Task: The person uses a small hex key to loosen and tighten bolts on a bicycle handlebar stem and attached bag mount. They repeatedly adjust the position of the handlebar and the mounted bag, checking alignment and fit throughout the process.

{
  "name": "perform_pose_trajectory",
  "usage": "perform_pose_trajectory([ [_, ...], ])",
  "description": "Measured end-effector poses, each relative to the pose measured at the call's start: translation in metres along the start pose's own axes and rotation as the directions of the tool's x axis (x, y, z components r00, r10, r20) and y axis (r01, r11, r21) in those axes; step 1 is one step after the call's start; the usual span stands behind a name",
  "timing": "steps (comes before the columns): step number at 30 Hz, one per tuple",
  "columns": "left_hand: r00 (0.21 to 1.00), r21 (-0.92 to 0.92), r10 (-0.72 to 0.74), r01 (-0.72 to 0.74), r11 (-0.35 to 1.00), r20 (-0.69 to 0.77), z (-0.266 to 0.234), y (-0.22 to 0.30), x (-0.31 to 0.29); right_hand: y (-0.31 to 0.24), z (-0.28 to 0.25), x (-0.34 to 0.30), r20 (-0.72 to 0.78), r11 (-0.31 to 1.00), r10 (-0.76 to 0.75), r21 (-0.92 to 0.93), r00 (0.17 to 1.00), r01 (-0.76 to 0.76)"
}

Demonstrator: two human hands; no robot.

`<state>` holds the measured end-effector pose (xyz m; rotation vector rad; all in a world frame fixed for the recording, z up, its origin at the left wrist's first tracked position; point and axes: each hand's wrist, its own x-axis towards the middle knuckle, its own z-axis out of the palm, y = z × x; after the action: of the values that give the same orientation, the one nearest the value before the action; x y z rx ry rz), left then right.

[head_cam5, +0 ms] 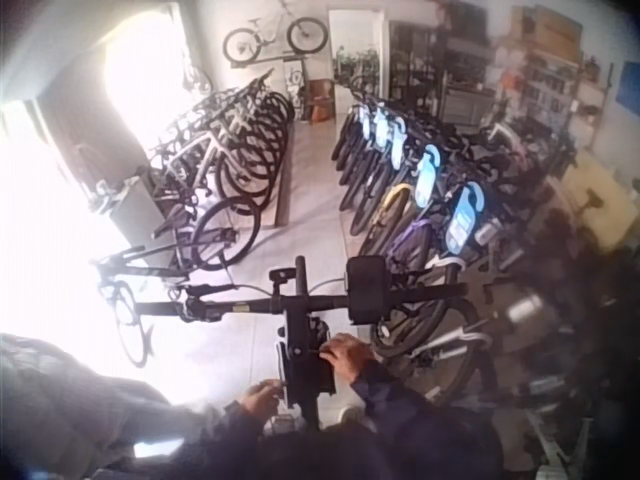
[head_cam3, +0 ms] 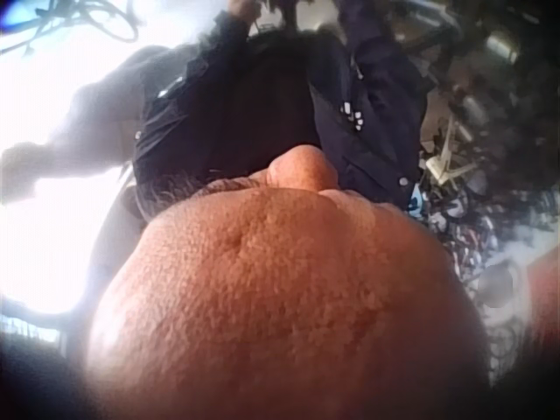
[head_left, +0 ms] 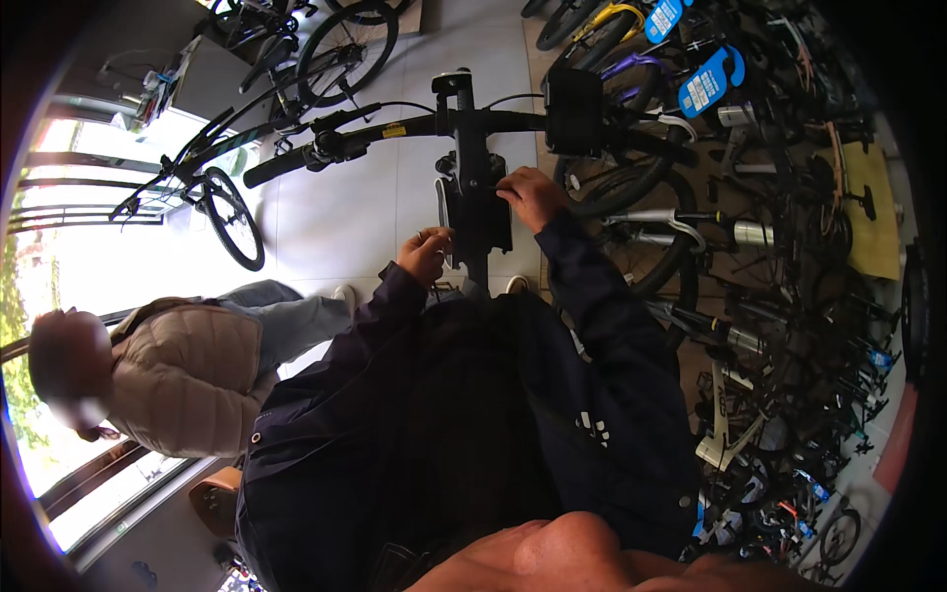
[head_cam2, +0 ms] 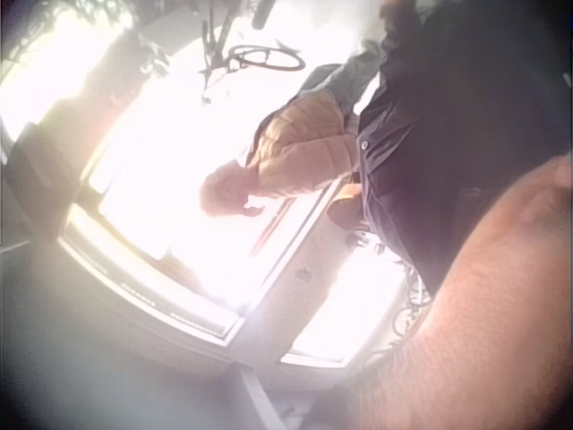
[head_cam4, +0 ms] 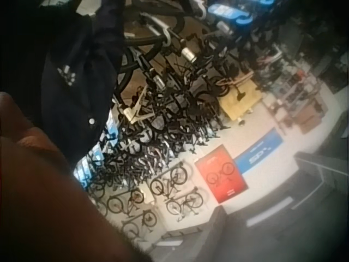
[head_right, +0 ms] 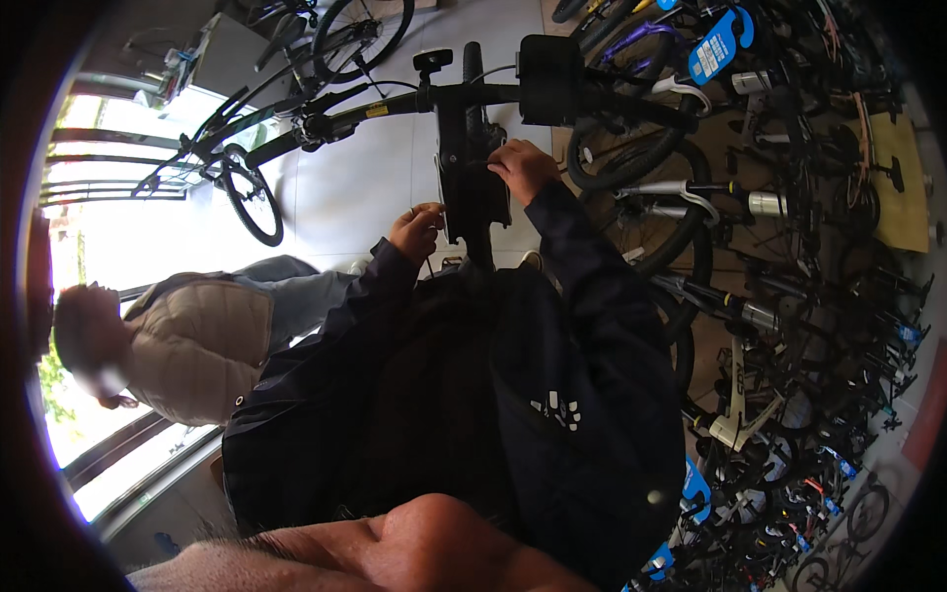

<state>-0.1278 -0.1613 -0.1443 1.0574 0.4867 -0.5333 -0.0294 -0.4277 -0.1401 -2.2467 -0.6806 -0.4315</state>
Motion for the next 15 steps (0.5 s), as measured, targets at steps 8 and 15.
perform_pose_trajectory([
  [8,0.999,-0.019,-0.02,0.021,1.0,0.036,-0.002,0.001,0.0,0.004,0.002,0.0,0.084,0.998,0.061,0.027,0.995,-0.063],
  [15,0.998,-0.015,-0.031,0.032,0.999,0.051,-0.011,-0.005,0.006,0.007,0.001,0.005,0.141,0.995,-0.015,-0.094,0.99,0.029],
])
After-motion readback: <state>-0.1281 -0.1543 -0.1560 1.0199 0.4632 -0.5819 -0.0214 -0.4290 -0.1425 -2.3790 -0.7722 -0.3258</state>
